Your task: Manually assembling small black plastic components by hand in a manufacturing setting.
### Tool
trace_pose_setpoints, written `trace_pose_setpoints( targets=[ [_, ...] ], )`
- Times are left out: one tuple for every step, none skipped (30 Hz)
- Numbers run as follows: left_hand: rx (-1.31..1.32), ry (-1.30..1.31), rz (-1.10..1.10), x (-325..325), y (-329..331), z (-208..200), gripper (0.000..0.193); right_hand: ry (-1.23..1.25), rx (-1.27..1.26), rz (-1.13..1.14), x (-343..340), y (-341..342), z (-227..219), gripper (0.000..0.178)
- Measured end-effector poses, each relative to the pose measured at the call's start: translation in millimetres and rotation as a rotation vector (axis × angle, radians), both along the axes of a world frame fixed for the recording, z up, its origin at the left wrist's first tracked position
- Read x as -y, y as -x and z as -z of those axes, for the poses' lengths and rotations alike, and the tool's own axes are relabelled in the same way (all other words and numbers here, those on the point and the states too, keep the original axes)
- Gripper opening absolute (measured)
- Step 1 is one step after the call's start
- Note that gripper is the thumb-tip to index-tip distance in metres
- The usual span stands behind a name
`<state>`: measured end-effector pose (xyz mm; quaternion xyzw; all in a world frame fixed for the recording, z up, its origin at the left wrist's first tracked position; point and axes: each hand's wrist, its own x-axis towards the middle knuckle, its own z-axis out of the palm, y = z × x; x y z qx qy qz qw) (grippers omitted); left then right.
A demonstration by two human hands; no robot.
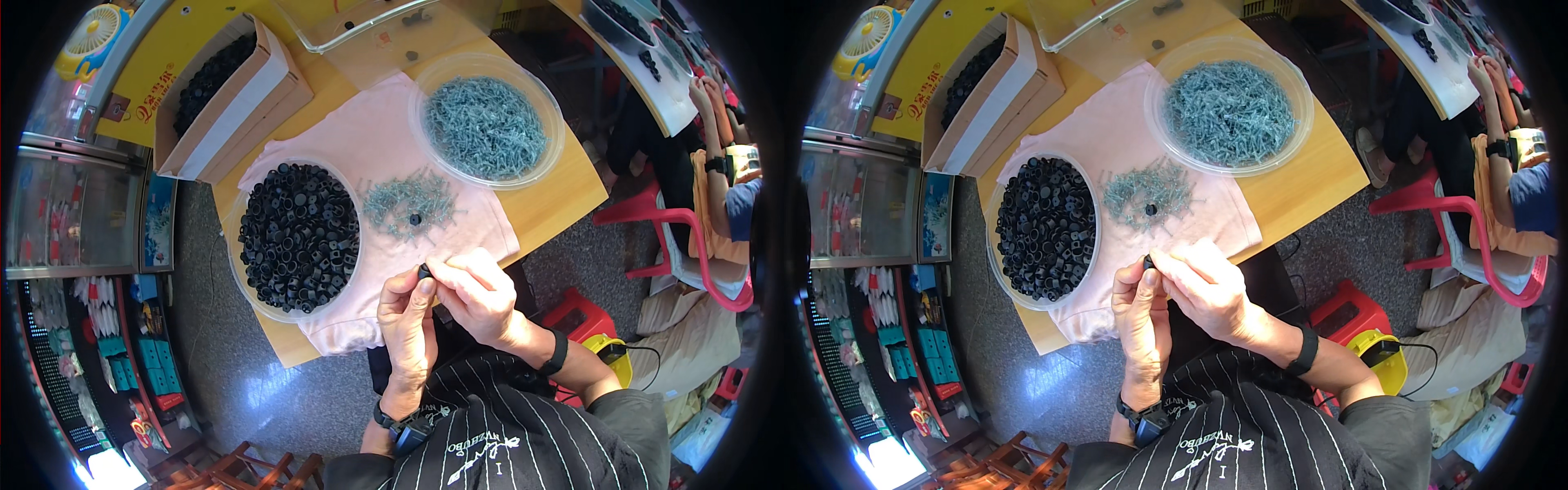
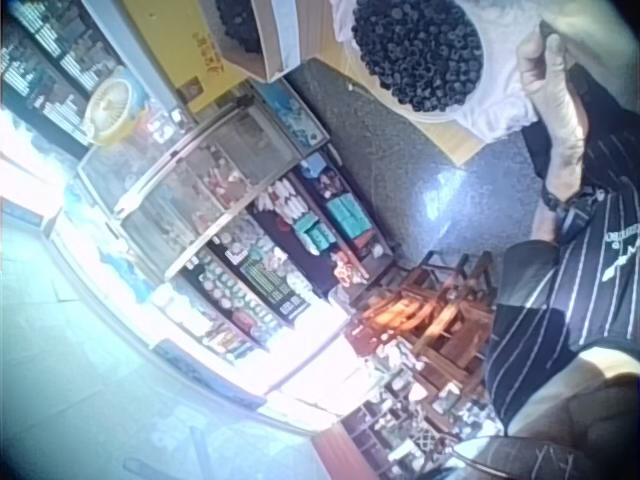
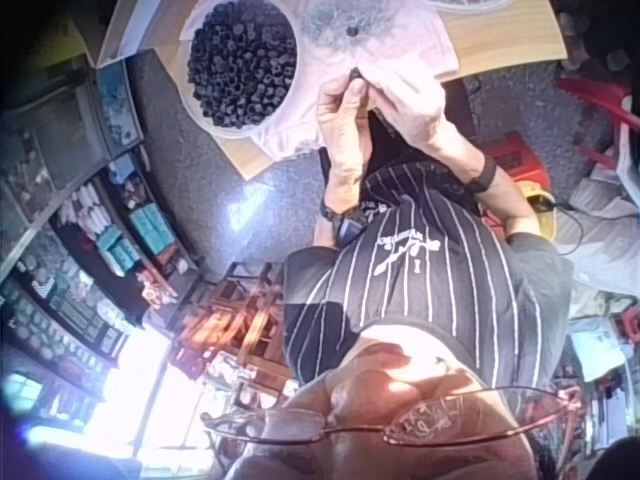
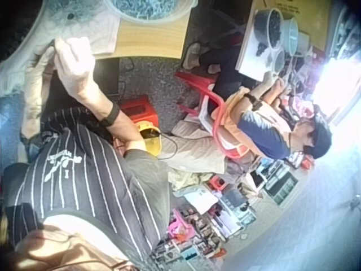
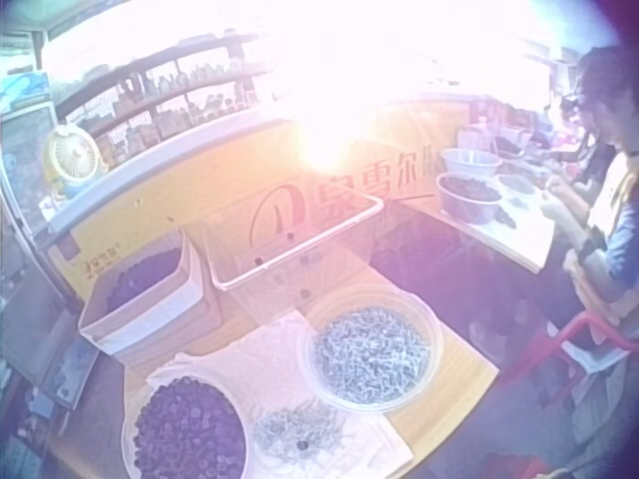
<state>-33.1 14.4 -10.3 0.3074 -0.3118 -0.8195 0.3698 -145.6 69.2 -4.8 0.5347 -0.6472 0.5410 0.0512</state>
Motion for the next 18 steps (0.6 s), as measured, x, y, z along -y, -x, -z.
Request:
trace_pose_setpoints(
  targets=[
    [0.0, -0.002, -0.005, 1.2, 0.4, 0.1, 0.018, -0.017, 0.011, 0.005, 0.6, -1.1, -0.7, 0.038],
    [-0.001, -0.003, -0.009, 1.7, 0.3, -0.4, 0.018, -0.034, 0.022, 0.01, 1.2, -2.4, -1.5, 0.039],
    [-0.001, -0.003, -0.013, 1.1, -0.3, -2.8, 0.018, -0.034, 0.022, 0.006, 1.4, -4.0, -2.5, 0.039],
    [-0.008, 0.0, -0.007, 0.9, 0.9, -5.8, 0.018, -0.036, 0.093, -0.009, 1.8, -4.8, -2.8, 0.04],
    [-0.015, 0.003, 0.0, 1.0, 2.1, -8.6, 0.017, -0.038, 0.164, -0.025, 2.9, -5.1, -3.4, 0.042],
    [-0.018, 0.002, 0.002, 2.3, 3.5, -10.9, 0.017, -0.039, 0.161, -0.023, 5.0, -5.3, -5.2, 0.042],
    [-0.04, 0.006, -0.007, 3.9, 3.7, -13.4, 0.018, -0.024, 0.239, -0.018, 7.7, -6.2, -8.5, 0.043],
    [-0.063, 0.01, -0.016, 5.6, 3.4, -14.7, 0.019, -0.009, 0.317, -0.015, 9.6, -6.2, -11.6, 0.044],
    [-0.066, 0.01, -0.021, 6.9, 2.5, -14.9, 0.019, -0.01, 0.314, -0.019, 10.3, -3.9, -13.6, 0.044],
    [-0.064, 0.023, -0.032, 8.8, 1.2, -15.8, 0.019, -0.023, 0.228, -0.054, 11.3, -0.3, -16.2, 0.043],
    [-0.061, 0.036, -0.044, 11.0, -0.5, -16.9, 0.018, -0.035, 0.142, -0.089, 13.4, 2.3, -19.9, 0.042],
    [-0.068, 0.037, -0.05, 13.7, -1.4, -18.0, 0.018, -0.062, 0.108, -0.094, 16.6, 4.9, -26.1, 0.036],
    [-0.03, 0.094, -0.029, 16.8, -3.0, -20.0, 0.017, -0.061, 0.102, -0.1, 19.7, 9.1, -32.7, 0.036],
    [0.007, 0.152, -0.009, 20.8, -4.5, -22.6, 0.017, -0.088, 0.143, -0.12, 23.1, 15.0, -39.8, 0.034],
    [0.005, 0.155, -0.022, 26.5, -7.5, -26.8, 0.017, -0.113, 0.187, -0.145, 28.3, 20.9, -46.9, 0.031],
    [0.144, 0.295, -0.063, 32.0, -9.6, -31.6, 0.018, -0.106, 0.16, -0.136, 33.9, 33.4, -56.0, 0.031],
    [0.284, 0.434, -0.102, 37.9, -12.0, -35.0, 0.019, -0.06, 0.142, -0.123, 42.1, 46.6, -65.9, 0.031],
    [0.347, 0.53, -0.152, 44.7, -15.3, -36.3, 0.019, 0.009, 0.137, -0.088, 53.8, 59.8, -70.4, 0.027]
  ],
)
